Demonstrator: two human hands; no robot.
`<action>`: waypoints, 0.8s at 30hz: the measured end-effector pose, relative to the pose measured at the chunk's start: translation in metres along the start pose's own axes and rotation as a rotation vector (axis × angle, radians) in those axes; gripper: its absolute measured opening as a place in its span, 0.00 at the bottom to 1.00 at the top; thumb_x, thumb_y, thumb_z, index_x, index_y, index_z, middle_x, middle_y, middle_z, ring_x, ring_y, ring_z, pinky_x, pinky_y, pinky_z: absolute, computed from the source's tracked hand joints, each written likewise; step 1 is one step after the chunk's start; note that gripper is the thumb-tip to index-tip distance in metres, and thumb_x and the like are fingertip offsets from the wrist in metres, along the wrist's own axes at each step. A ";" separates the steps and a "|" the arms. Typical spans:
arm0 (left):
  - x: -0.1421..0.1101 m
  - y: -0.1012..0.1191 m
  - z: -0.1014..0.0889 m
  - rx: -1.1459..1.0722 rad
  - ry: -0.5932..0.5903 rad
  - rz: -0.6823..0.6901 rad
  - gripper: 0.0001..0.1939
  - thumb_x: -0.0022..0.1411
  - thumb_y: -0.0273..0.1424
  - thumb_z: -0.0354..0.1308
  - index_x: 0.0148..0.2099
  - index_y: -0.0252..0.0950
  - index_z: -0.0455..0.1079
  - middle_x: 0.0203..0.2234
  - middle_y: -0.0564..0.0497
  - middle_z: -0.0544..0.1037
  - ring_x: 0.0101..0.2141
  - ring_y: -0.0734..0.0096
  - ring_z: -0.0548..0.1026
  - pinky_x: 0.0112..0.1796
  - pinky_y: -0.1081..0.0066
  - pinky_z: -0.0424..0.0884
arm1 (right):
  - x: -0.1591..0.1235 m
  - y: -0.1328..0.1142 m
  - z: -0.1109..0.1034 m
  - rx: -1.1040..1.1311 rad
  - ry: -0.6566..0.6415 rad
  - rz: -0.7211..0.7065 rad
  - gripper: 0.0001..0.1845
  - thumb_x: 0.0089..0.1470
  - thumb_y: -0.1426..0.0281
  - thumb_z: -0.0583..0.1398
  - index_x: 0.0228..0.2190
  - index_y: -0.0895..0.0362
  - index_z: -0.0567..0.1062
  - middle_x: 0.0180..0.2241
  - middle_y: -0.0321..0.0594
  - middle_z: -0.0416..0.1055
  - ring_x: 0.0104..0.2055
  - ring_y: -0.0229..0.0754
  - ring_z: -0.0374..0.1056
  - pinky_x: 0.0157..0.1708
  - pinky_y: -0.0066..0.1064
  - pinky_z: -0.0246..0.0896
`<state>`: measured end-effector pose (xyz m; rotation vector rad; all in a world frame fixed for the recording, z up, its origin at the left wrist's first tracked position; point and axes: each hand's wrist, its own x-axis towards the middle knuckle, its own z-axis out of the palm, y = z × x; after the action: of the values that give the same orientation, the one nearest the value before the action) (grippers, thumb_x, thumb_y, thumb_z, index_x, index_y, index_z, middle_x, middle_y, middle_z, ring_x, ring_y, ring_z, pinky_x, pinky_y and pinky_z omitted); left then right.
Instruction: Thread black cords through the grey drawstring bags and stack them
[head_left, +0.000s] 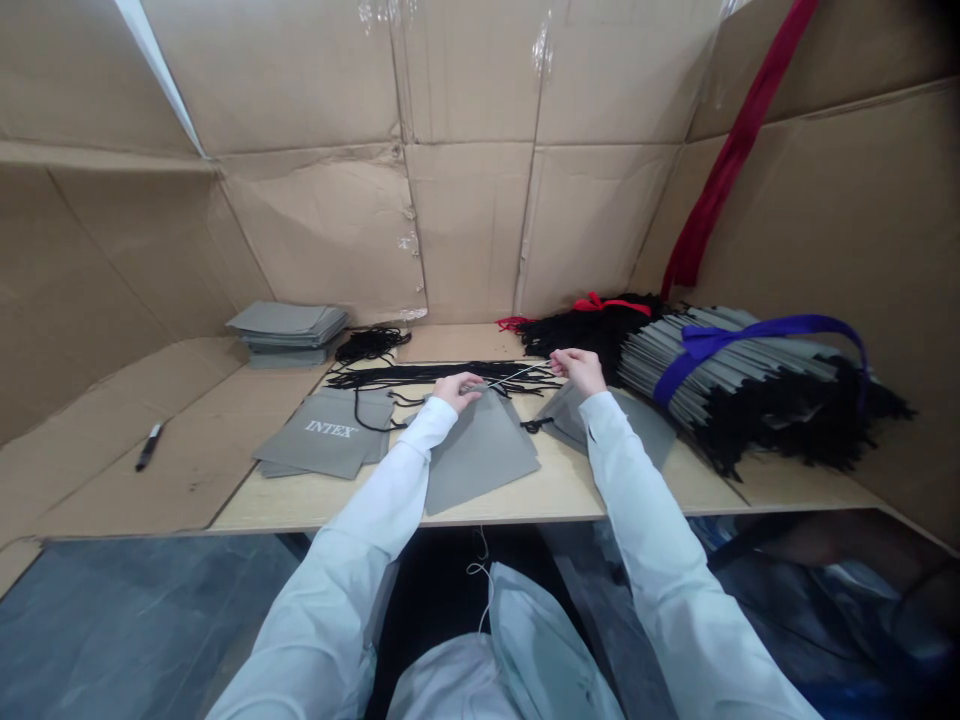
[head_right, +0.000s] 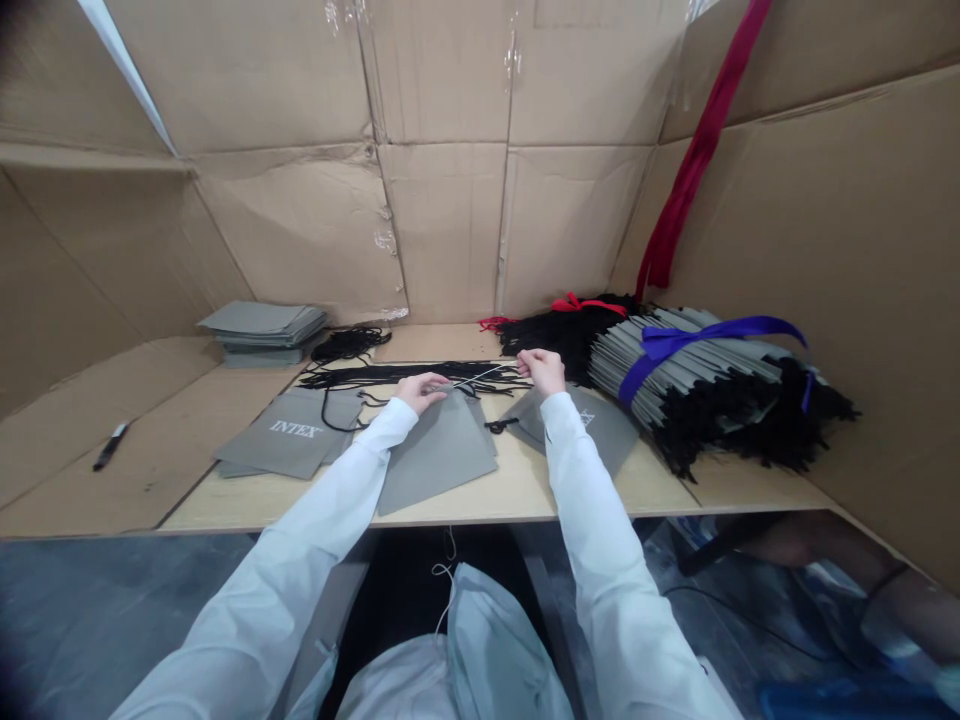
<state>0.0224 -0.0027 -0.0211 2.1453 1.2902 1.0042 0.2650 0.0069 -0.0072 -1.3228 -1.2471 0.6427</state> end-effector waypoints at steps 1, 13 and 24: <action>0.001 -0.001 0.000 -0.013 0.016 -0.030 0.13 0.42 0.29 0.59 0.35 0.34 0.69 0.29 0.49 0.75 0.32 0.72 0.72 0.37 0.71 0.67 | 0.000 0.000 0.003 0.143 0.002 0.037 0.09 0.42 0.67 0.56 0.23 0.62 0.69 0.19 0.38 0.67 0.21 0.32 0.62 0.25 0.26 0.60; 0.003 0.002 0.008 -0.184 0.031 -0.086 0.12 0.38 0.29 0.61 0.30 0.31 0.69 0.24 0.50 0.75 0.28 0.74 0.72 0.34 0.73 0.67 | -0.020 -0.009 0.028 0.393 -0.128 0.166 0.07 0.35 0.76 0.61 0.24 0.62 0.70 0.20 0.38 0.69 0.20 0.29 0.63 0.19 0.19 0.59; -0.004 0.011 0.009 0.068 0.035 0.041 0.09 0.45 0.27 0.56 0.33 0.35 0.69 0.29 0.51 0.75 0.30 0.74 0.71 0.37 0.74 0.65 | -0.045 -0.010 0.066 0.208 -0.401 0.059 0.19 0.32 0.66 0.62 0.32 0.58 0.71 0.29 0.40 0.70 0.26 0.33 0.63 0.18 0.22 0.56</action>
<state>0.0340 -0.0112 -0.0207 2.2232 1.3190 1.0325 0.1892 -0.0133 -0.0240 -1.0917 -1.4179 1.0885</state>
